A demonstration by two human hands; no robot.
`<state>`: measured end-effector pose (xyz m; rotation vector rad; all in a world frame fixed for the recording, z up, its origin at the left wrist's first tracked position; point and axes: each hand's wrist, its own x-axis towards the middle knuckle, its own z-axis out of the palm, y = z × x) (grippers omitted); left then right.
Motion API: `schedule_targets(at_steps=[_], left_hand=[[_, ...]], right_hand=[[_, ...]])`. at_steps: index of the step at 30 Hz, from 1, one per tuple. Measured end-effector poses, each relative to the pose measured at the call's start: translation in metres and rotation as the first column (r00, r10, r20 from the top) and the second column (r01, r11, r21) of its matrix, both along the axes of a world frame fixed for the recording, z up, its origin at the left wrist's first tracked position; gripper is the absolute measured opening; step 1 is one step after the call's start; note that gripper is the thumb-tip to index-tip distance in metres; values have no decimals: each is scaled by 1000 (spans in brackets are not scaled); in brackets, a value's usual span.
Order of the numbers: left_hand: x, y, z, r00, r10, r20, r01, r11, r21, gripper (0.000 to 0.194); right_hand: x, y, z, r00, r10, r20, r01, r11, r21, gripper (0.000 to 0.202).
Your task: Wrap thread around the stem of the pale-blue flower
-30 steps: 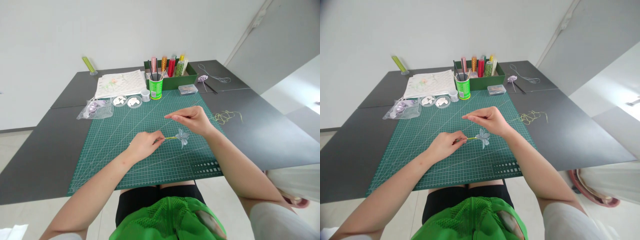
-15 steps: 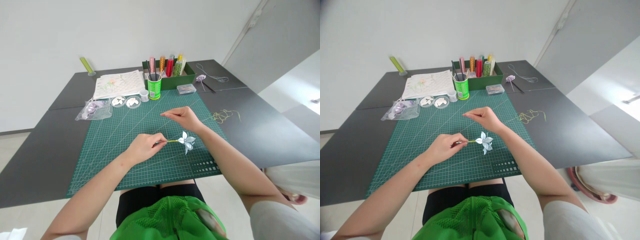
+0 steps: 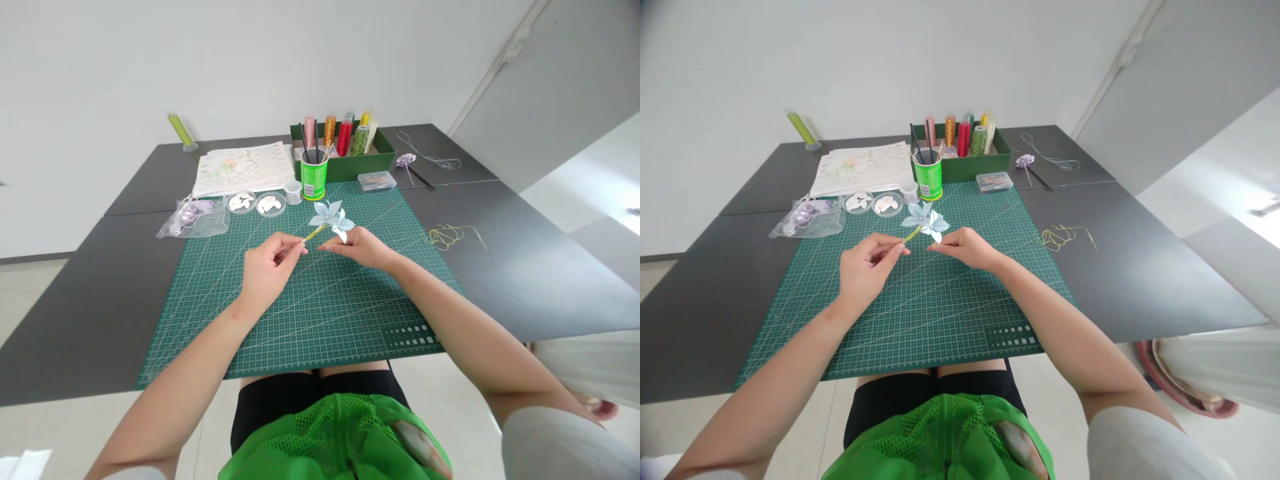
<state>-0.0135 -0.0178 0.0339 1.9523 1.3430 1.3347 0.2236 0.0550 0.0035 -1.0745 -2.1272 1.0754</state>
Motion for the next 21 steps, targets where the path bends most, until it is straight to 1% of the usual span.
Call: schedule_targets(at_steps=[3, 6, 8, 13, 17, 21], left_hand=[[-2, 4, 1, 996, 90, 29, -89, 995, -40, 13], [-6, 8, 0, 986, 160, 56, -156, 986, -61, 17], [-9, 10, -1, 981, 186, 59, -182, 981, -67, 18], [-11, 15, -2, 976, 215, 37, -212, 975, -70, 17], [-12, 18, -2, 974, 225, 0, -223, 968, -115, 15], [-14, 20, -3, 972, 230, -51, -235, 960, -149, 14]], right_hand=[[-1, -4, 7, 995, 98, 19, -97, 994, -59, 30], [0, -6, 10, 989, 141, 44, -136, 986, -95, 29], [0, -6, 11, 987, 158, 40, -153, 983, -105, 28], [0, -8, 12, 976, 216, 10, -213, 968, -131, 30], [0, -11, 16, 962, 273, 7, -270, 954, -131, 29], [1, -14, 23, 954, 300, -2, -298, 948, -113, 28]])
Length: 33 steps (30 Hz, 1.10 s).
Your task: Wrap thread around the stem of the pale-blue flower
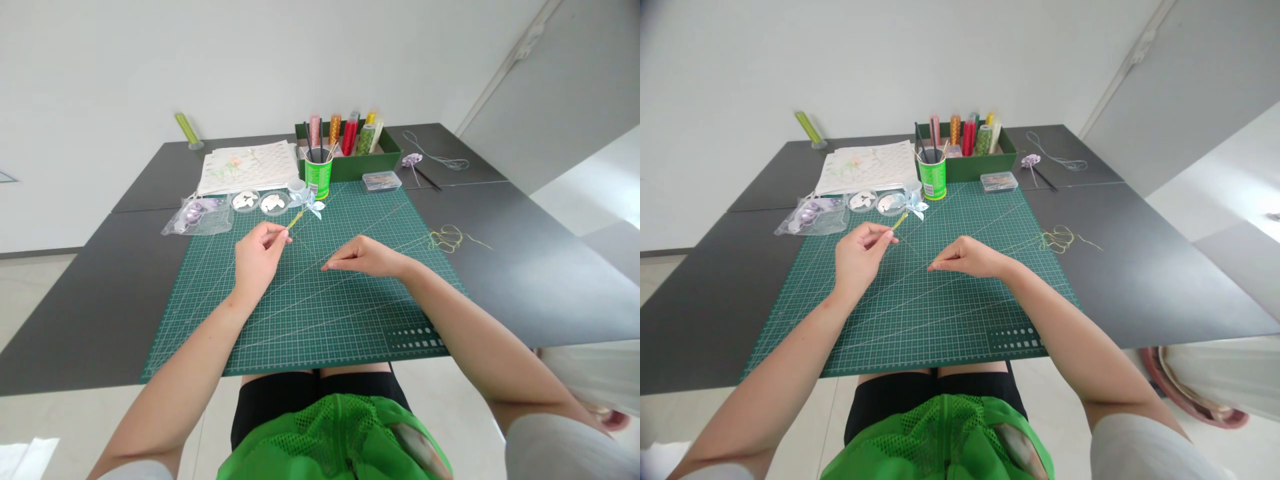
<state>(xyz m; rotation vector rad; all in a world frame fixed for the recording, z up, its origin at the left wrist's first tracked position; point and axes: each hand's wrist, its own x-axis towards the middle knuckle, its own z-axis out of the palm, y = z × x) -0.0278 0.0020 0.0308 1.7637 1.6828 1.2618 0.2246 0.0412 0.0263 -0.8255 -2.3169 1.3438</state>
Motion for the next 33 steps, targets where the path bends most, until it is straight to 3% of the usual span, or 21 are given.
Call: schedule_targets(at_steps=[8, 15, 20, 27, 33], left_hand=[[-1, 1, -2, 995, -53, -83, 48, 998, -51, 14], [2, 0, -6, 947, -306, -102, 284, 941, -187, 10], [5, -4, -3, 891, -398, -221, 344, 907, -243, 9], [9, -9, -2, 806, -514, -292, 447, 853, -268, 15], [16, -17, 1, 728, -597, -338, 516, 801, -304, 13]], right_hand=[[4, -7, 16, 993, -3, -120, -3, 999, -52, 28], [8, -12, 23, 965, -73, -251, 38, 989, -141, 29], [9, -14, 23, 914, -157, -374, 65, 967, -247, 36], [8, -15, 26, 892, -262, -369, 195, 958, -208, 45], [7, -14, 25, 896, -287, -338, 254, 957, -140, 39]])
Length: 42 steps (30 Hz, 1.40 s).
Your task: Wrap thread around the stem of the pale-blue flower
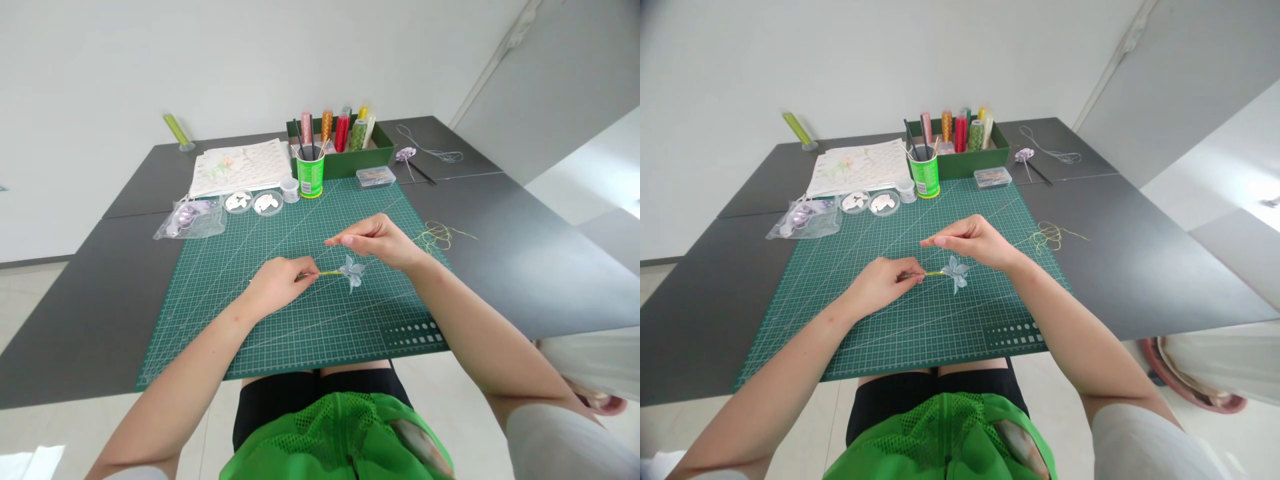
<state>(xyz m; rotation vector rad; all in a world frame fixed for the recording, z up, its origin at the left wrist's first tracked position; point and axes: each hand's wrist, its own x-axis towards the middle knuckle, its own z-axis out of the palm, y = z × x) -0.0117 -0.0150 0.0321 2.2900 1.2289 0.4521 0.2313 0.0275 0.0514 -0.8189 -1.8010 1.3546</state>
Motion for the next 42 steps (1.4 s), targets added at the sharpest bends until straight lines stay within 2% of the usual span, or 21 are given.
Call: schedule_targets(at_steps=[13, 18, 28, 32, 35, 39, 42], left_hand=[[3, -5, 1, 995, -99, 8, 99, 995, 22, 11], [3, -8, 3, 991, -134, 22, 133, 990, 57, 9], [2, -11, 4, 983, -89, 160, 60, 983, 176, 8], [1, -12, 3, 971, -38, 235, -30, 960, 278, 10], [0, -12, 2, 940, 68, 334, -186, 924, 333, 12], [-1, -10, 4, 864, 226, 450, -385, 873, 300, 19], [0, -7, 4, 821, 292, 491, -448, 863, 235, 24]], right_hand=[[-6, 9, -12, 993, -113, 23, 111, 990, 90, 36], [-5, 14, -17, 982, -147, 121, 129, 980, 151, 33], [-4, 22, -29, 964, -185, 189, 149, 970, 191, 28], [-3, 26, -35, 967, -156, 203, 123, 978, 167, 29], [-3, 27, -37, 973, -108, 204, 79, 986, 146, 29], [-3, 25, -34, 959, -118, 257, 74, 982, 175, 44], [-5, 21, -30, 956, -80, 281, 46, 991, 125, 43]])
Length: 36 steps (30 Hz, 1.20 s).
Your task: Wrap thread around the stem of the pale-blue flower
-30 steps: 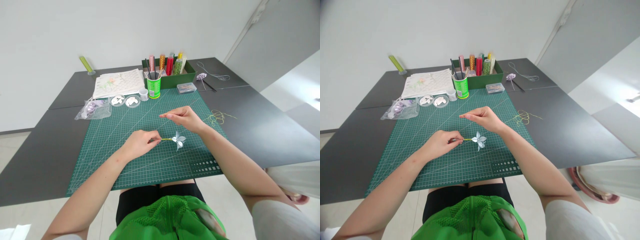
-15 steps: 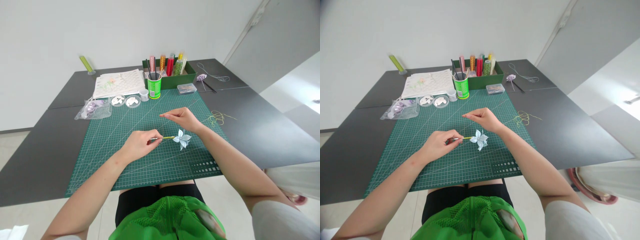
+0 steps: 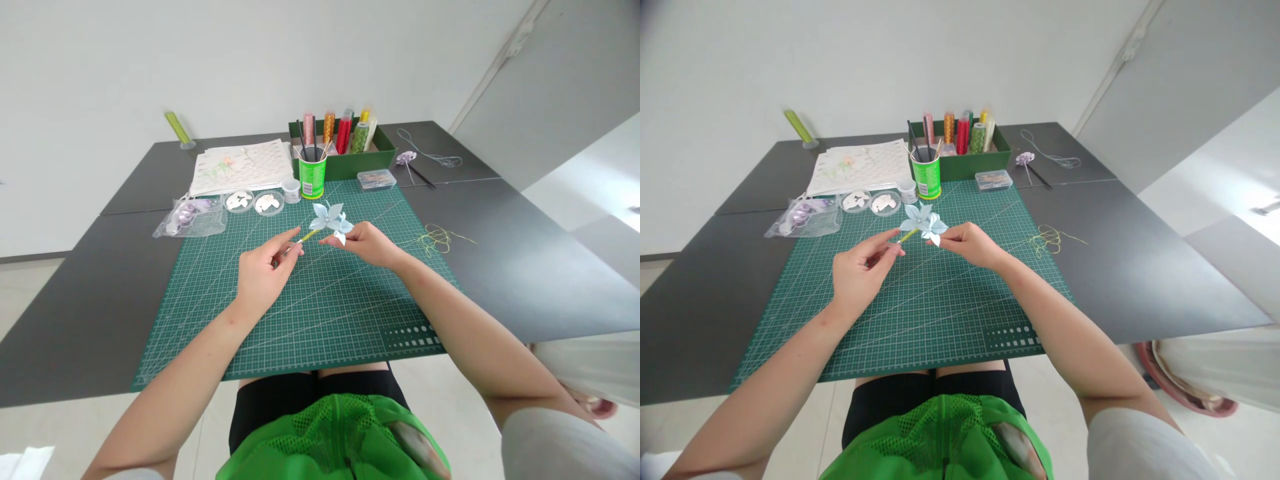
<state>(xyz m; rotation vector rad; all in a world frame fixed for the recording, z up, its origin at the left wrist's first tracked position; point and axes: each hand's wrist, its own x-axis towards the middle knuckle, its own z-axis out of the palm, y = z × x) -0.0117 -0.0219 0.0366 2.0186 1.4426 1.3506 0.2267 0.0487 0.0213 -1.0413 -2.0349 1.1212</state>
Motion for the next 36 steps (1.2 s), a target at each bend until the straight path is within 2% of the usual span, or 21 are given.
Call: schedule_targets(at_steps=[2, 4, 6, 8, 10, 12, 14, 16, 17, 18, 20, 23, 25, 27, 29, 30, 33, 36], left_hand=[[0, 3, 0, 999, 6, 43, -4, 999, -39, 21], [-1, 5, 1, 994, 7, 105, 1, 997, -74, 19], [-3, 8, 0, 985, 13, 172, 5, 995, -104, 19], [-5, 10, -1, 975, 13, 223, 15, 992, -125, 20], [-6, 11, -3, 967, 5, 253, 31, 990, -139, 20], [-6, 11, -3, 965, 3, 263, 38, 988, -148, 19], [-5, 11, -3, 964, 7, 267, 35, 988, -150, 19], [-3, 10, -2, 964, 8, 266, 33, 988, -149, 18], [-3, 10, -1, 964, 7, 264, 34, 988, -150, 18], [-2, 10, -1, 965, 4, 262, 38, 987, -154, 19], [-2, 10, 0, 967, -3, 255, 47, 985, -167, 19], [-2, 10, -1, 971, -10, 240, 56, 981, -185, 20], [-2, 10, -2, 975, -13, 223, 57, 980, -189, 20], [-2, 11, -2, 978, -18, 206, 57, 981, -186, 20], [-2, 11, -3, 980, -18, 197, 55, 981, -185, 19], [-2, 11, -3, 981, -16, 195, 53, 981, -187, 19], [-2, 12, -4, 982, -4, 188, 42, 980, -195, 20], [-1, 12, -6, 984, 19, 177, 15, 982, -189, 20]], right_hand=[[-1, -2, 1, 999, 22, -23, -24, 997, -79, 38], [0, -2, 2, 992, -4, -129, -25, 974, -225, 35], [3, 0, 2, 952, -92, -293, -27, 925, -379, 33], [7, 4, 3, 890, -207, -405, -3, 888, -460, 30], [13, 8, 4, 873, -304, -380, 104, 880, -464, 26], [17, 12, 4, 893, -414, -177, 334, 873, -356, 31], [19, 13, 3, 833, -543, 104, 551, 831, -72, 35], [16, 11, 1, 718, -648, 254, 599, 761, 250, 25], [13, 10, -1, 687, -677, 263, 581, 730, 360, 17], [10, 7, -2, 687, -685, 241, 557, 710, 431, 17], [0, 0, -4, 767, -621, 162, 489, 729, 480, 34], [-17, -13, -5, 950, -311, 36, 273, 878, 393, 41], [-27, -22, -4, 995, -97, -32, 102, 958, 269, 40], [-34, -30, -3, 997, 33, -69, -25, 993, 119, 36], [-38, -34, -2, 997, 57, -61, -55, 998, 26, 32], [-38, -36, -1, 998, 40, -41, -39, 999, 24, 32], [-36, -37, 2, 998, -16, 56, 7, 986, 165, 32], [-31, -38, 2, 980, -22, 198, -45, 945, 324, 32]])
